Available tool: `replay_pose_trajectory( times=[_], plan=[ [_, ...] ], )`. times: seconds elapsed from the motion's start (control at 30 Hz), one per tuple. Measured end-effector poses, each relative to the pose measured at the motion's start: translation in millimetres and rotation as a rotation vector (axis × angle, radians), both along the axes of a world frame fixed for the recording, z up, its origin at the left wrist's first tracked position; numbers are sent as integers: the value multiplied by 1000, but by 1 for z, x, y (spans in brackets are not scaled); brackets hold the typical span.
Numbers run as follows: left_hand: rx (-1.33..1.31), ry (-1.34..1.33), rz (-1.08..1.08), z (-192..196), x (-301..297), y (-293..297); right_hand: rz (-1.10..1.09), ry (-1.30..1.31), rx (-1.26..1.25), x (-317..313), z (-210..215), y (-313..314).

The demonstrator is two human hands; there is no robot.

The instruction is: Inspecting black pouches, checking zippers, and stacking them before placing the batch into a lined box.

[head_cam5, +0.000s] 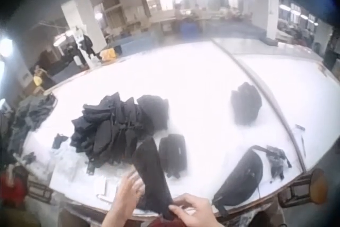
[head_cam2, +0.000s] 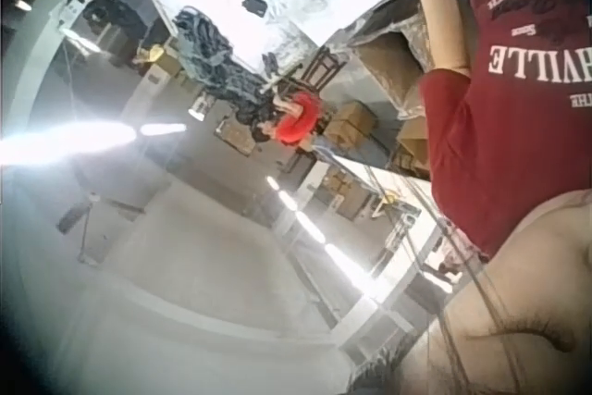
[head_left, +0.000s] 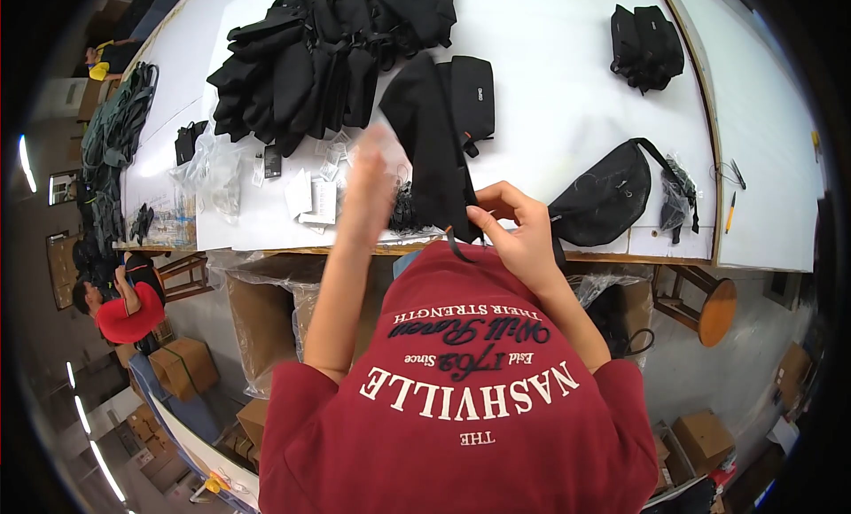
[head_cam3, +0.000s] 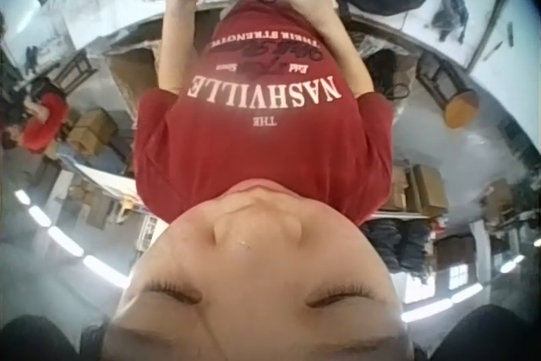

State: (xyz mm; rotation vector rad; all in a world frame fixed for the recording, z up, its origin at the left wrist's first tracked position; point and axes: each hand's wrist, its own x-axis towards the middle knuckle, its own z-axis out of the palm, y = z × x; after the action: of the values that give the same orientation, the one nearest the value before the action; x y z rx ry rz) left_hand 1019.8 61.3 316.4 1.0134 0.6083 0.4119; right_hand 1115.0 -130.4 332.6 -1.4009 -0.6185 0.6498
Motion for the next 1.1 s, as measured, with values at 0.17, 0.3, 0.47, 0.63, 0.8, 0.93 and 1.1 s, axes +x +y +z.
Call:
replay_pose_trajectory(
  times=[0.17,0.3,0.47,0.63,0.8,0.93,1.1],
  plan=[
    [-341,-58,-193,-13,-15,-43,-22,-359,-68,-4,12,-8],
    [-310,-36,-185,5,-11,-47,36,-884,-133,8,33,-12],
    [-471,-18,-214,-6,-13,-48,74,-909,-144,10,35,-13],
    [-617,23,-124,-7,-11,-58,79,-706,-124,8,31,-14],
    [-690,-69,-235,-16,-16,-55,186,-791,-220,10,33,-21],
    [-689,5,-144,-10,-13,-63,163,-856,-137,14,30,-23],
    [-610,-29,-217,-11,-14,-63,71,-896,-158,15,31,-26]
  ],
)
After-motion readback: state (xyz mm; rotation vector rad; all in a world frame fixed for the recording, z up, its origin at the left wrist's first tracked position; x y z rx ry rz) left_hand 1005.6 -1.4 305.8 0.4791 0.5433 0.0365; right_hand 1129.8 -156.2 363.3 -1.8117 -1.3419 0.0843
